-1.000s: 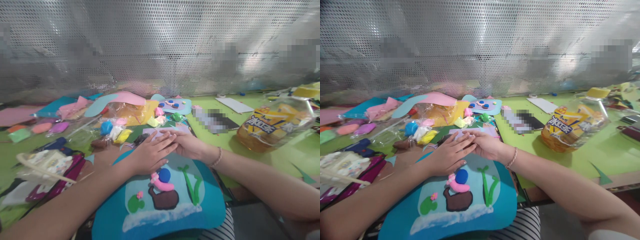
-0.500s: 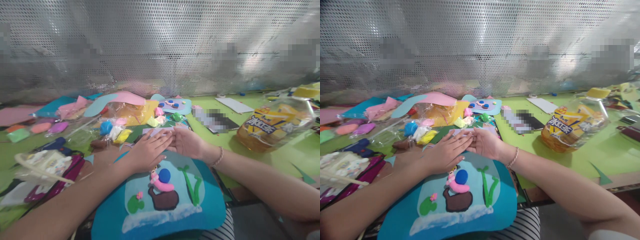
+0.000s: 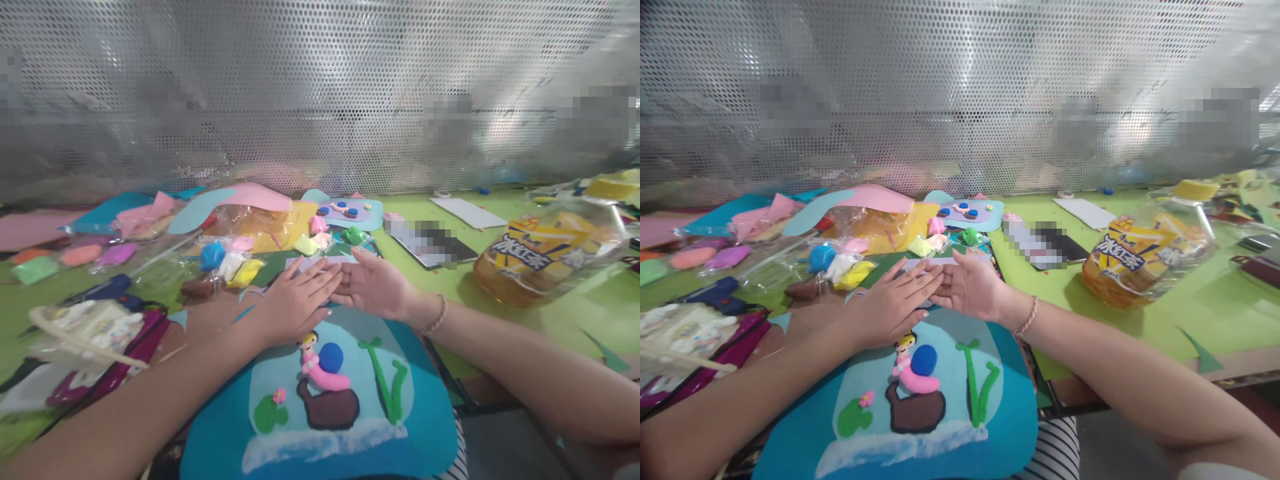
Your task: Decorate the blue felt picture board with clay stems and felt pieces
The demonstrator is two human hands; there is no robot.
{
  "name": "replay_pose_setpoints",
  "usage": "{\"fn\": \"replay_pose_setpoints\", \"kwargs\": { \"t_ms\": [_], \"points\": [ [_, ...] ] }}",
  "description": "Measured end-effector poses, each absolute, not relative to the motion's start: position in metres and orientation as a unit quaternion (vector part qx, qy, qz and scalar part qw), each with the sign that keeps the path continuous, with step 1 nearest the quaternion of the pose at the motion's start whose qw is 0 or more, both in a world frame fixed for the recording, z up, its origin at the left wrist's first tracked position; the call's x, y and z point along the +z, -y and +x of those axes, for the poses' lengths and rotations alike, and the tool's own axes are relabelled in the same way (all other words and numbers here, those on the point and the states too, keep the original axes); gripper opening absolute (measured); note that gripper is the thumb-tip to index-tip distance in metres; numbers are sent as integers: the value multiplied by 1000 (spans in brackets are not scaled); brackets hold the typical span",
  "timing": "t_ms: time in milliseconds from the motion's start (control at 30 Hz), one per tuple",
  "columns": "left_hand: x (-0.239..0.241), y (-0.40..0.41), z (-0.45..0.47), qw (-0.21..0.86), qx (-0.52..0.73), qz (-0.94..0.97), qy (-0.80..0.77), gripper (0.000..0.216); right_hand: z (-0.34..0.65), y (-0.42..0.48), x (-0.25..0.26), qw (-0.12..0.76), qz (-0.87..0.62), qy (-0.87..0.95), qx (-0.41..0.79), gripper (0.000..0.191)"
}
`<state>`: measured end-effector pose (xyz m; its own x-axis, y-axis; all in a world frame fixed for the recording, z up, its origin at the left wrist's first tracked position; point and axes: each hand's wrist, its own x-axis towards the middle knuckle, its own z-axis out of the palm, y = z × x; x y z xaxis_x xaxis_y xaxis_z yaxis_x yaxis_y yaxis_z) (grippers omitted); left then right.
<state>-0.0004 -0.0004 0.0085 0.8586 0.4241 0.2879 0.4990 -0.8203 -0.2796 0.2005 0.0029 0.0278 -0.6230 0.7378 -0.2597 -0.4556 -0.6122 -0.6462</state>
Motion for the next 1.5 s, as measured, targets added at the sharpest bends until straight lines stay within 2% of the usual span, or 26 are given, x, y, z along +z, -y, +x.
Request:
{"fn": "replay_pose_setpoints", "kwargs": {
  "t_ms": [500,700,1000,1067,1267,1500],
  "points": [
    [8,0,1,177,-97,-957,207,51,201,-3,25,324,-252,270,871,52],
    [8,-8,-7,189,-106,-942,258,55,201,-3,28,332,-253,282,864,55],
    [7,-3,-1,185,-86,-950,238,55,201,-4,23,327,-252,283,866,52],
    [7,-8,-4,185,-91,-945,254,55,201,-4,24,333,-255,285,862,49],
    [6,-9,-6,178,-83,-947,253,57,200,-4,20,321,-252,311,858,23],
    [3,-6,-2,174,-80,-940,284,55,200,-5,16,337,-256,358,833,27]
  ]
}}
